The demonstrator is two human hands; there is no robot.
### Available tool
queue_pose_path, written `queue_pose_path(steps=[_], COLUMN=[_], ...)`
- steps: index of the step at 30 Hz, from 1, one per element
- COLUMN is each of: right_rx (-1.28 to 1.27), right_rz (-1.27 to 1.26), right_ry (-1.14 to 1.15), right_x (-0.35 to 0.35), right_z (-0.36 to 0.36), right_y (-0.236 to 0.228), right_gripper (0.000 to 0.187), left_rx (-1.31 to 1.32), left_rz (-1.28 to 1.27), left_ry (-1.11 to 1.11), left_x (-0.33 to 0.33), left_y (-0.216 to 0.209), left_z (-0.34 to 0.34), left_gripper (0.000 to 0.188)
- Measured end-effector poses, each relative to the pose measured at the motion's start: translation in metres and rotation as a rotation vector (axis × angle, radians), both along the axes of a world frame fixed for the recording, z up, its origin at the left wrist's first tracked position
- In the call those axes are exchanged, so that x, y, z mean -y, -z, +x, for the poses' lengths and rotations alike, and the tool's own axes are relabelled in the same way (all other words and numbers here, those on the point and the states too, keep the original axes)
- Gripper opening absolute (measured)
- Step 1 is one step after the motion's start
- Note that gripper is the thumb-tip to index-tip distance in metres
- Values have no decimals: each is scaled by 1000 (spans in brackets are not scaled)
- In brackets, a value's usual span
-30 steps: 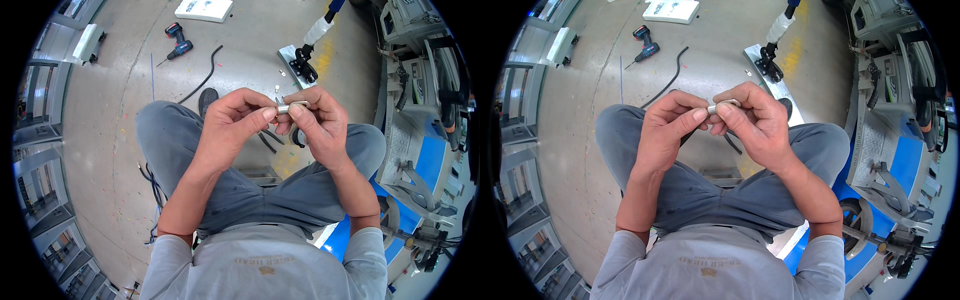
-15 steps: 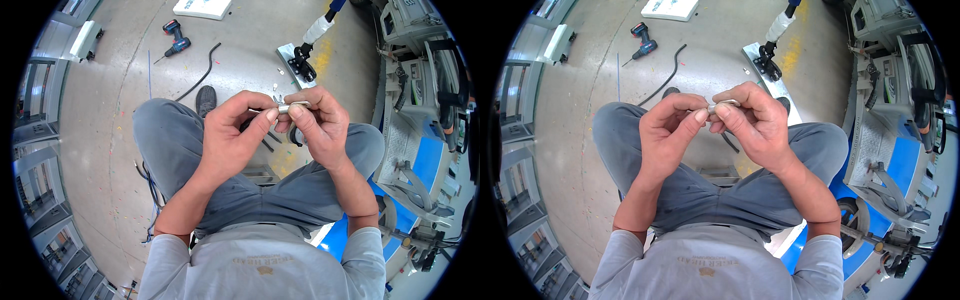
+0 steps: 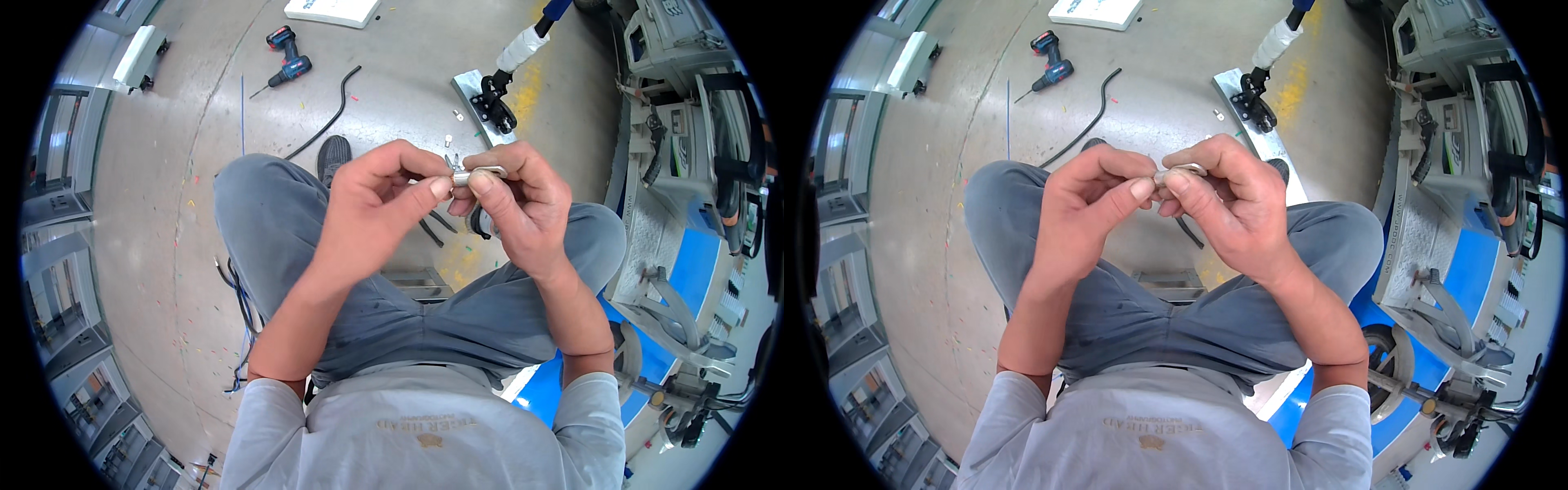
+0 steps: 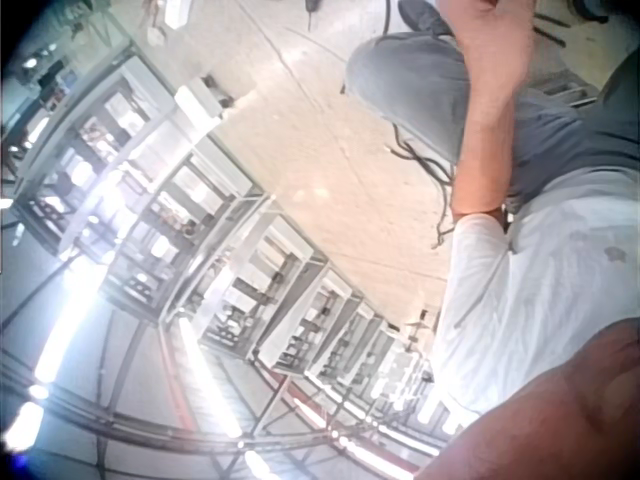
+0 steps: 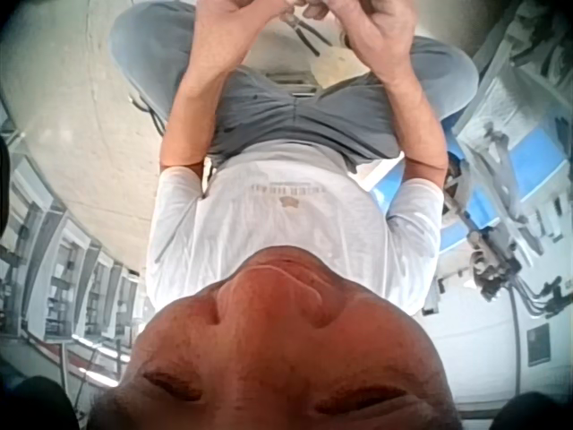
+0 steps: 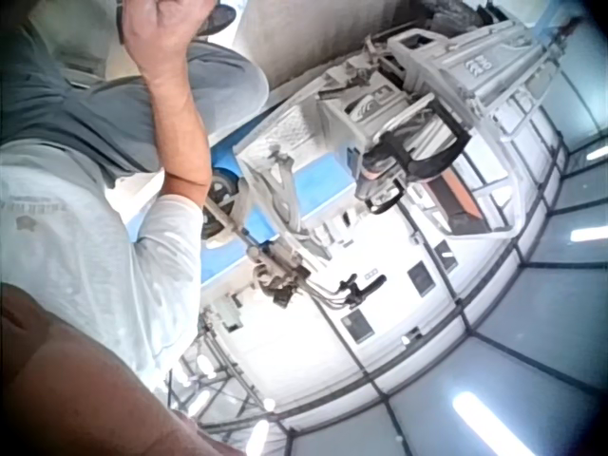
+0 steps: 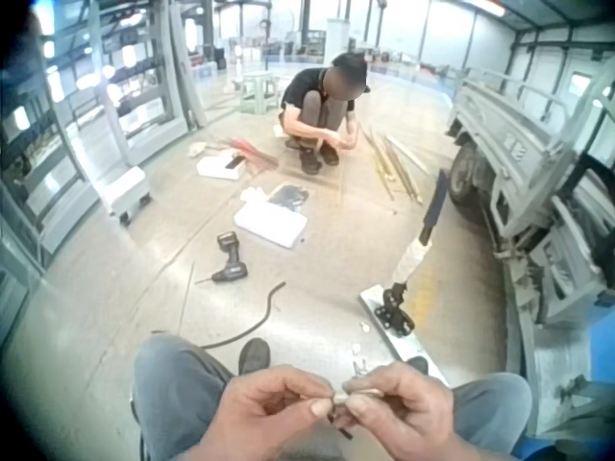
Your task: The person sits on the floor and strips the ends of black cables using pliers. They insert metal terminals onto the stripped wire ends and use a crimping tool to secure them. The person repeats this process for multiple cables.
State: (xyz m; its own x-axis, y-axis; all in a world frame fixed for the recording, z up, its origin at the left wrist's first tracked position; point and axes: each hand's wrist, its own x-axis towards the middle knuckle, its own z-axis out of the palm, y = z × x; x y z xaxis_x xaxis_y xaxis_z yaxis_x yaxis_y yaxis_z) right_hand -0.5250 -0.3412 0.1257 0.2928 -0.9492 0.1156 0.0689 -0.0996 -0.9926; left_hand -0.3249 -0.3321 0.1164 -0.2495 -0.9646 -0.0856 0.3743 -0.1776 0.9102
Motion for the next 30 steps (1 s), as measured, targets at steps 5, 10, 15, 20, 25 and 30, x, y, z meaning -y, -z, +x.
queue_pose_path(steps=[5,10,15,20,25,30], right_rx=[28,32,-6,3,-29,-38], right_rz=[51,49,36,27,59,36], right_ry=[-5,4,21,29,27,11], right_x=[3,5,3,2,3,5], right_z=[1,0,0,2,5,6], right_y=[1,3,8,10,8,8], right_gripper=[12,11,12,12,11,10], left_rx=[-167,-7,94,194,-61,-189], left_rz=[189,138,-14,-249,80,233], left_ry=[117,63,-22,-75,67,161], left_x=[12,10,-2,-5,7,18], left_y=[14,11,4,8,11,26], left_z=[7,4,-2,-4,10,15], left_gripper=[10,10,12,9,10,13])
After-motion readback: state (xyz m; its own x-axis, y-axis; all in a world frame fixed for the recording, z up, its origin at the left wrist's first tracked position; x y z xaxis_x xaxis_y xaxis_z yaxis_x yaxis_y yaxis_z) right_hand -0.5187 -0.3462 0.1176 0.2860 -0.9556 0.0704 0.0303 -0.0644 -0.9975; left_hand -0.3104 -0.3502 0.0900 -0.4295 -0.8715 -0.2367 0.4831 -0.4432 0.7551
